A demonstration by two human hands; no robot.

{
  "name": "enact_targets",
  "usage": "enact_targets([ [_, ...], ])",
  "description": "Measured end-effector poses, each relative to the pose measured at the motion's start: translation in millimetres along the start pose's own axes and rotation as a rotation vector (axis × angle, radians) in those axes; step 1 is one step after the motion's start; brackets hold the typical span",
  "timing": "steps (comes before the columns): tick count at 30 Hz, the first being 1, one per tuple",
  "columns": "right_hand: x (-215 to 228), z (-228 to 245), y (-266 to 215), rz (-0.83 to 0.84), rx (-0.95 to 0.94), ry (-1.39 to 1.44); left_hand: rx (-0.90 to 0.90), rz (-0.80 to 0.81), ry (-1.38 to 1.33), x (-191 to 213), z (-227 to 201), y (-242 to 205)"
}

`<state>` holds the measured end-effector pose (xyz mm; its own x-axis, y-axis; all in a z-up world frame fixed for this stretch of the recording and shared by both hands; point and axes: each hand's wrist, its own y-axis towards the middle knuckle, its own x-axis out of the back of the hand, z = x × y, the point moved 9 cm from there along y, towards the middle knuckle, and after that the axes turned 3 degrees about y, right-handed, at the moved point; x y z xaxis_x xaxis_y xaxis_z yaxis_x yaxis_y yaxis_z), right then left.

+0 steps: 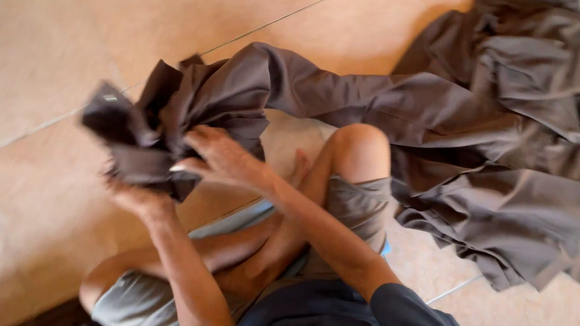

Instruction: Folding brown trousers and stacking them neatly on the floor.

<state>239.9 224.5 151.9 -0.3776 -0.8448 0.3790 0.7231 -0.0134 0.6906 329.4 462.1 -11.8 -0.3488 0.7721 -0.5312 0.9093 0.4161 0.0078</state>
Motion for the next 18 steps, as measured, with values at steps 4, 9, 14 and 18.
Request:
enact_targets([
  [4,-46,-119,-70,0.279,-0.303,-0.324,0.017,-0.013,0.630,111,87,13],
  [9,15,-211,-115,0.274,-1.061,-0.565,0.327,0.074,1.156,128,133,-36],
  [14,-34,-256,-144,0.447,-0.887,-0.689,-0.305,-0.026,1.438,120,149,-31],
  [18,-103,-234,-164,0.522,-0.767,-0.578,-0.141,-0.101,1.250,110,117,-34],
])
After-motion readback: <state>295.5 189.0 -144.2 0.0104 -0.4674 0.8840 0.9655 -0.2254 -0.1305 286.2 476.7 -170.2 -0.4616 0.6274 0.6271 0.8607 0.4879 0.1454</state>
